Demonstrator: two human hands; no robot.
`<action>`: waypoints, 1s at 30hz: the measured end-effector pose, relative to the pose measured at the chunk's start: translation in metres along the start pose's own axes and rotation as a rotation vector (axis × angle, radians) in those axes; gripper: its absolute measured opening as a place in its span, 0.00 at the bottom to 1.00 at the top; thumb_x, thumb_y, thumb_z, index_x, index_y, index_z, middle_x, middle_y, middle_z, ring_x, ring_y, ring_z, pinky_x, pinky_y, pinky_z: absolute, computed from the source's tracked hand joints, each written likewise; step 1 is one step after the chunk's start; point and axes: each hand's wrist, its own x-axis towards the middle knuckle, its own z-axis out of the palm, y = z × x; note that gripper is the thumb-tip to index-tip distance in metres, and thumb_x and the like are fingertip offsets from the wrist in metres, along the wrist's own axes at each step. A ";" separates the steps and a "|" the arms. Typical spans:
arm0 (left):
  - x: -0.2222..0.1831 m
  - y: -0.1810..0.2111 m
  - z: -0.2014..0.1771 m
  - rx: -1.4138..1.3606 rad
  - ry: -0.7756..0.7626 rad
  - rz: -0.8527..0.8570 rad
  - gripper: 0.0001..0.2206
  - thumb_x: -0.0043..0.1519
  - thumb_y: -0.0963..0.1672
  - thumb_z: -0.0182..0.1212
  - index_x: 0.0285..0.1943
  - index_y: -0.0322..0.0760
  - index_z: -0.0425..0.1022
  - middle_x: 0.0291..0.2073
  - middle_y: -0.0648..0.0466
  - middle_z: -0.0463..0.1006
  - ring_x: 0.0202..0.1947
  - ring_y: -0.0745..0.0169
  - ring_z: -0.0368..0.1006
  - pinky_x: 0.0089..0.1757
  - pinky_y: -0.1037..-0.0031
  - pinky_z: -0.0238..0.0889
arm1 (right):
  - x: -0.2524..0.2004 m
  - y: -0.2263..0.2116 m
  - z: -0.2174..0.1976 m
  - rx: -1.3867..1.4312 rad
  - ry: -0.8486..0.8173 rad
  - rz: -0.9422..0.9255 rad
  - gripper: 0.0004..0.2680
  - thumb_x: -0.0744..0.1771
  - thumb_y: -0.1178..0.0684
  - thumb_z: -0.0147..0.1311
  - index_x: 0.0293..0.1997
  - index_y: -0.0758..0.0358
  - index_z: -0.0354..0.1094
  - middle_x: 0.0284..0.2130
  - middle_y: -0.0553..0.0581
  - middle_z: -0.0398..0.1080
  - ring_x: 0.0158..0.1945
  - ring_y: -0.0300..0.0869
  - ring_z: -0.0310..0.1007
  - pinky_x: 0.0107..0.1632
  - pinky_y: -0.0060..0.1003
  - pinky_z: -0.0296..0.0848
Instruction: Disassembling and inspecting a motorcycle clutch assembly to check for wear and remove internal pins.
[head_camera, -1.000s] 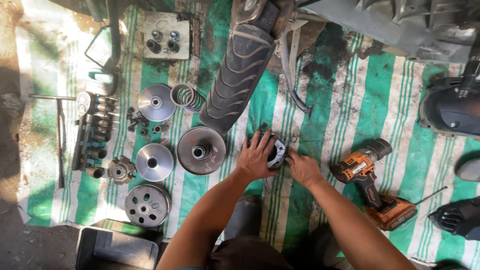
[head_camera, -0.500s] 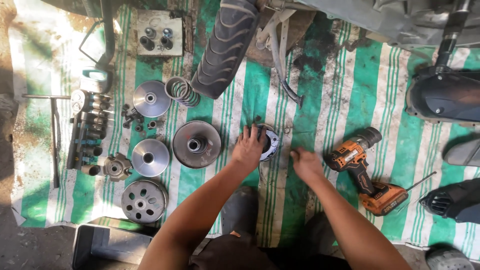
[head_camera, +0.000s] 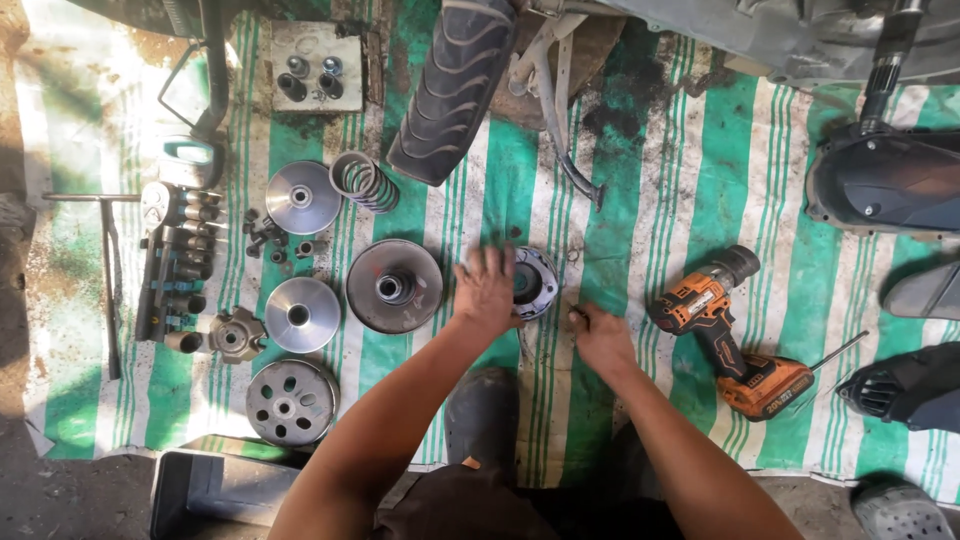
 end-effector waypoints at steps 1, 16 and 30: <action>0.002 0.002 0.002 0.001 -0.003 0.004 0.69 0.43 0.64 0.83 0.89 0.33 0.44 0.73 0.32 0.59 0.71 0.22 0.56 0.60 0.31 0.58 | -0.004 -0.005 -0.004 0.001 0.000 0.005 0.14 0.74 0.43 0.53 0.58 0.58 0.83 0.43 0.70 0.84 0.50 0.66 0.85 0.53 0.59 0.84; 0.020 0.007 0.013 0.137 0.124 0.327 0.37 0.61 0.36 0.72 0.83 0.44 0.66 0.81 0.42 0.59 0.78 0.21 0.57 0.53 0.42 0.79 | 0.007 -0.048 -0.009 -0.184 -0.046 -0.059 0.14 0.73 0.44 0.52 0.40 0.57 0.84 0.30 0.62 0.83 0.38 0.56 0.87 0.37 0.49 0.84; 0.011 -0.007 -0.004 -0.087 0.053 0.302 0.56 0.41 0.50 0.87 0.85 0.43 0.62 0.78 0.44 0.58 0.75 0.22 0.60 0.54 0.41 0.81 | 0.017 -0.002 -0.003 0.277 -0.191 0.070 0.16 0.77 0.42 0.50 0.67 0.59 0.78 0.57 0.69 0.81 0.63 0.62 0.79 0.62 0.59 0.80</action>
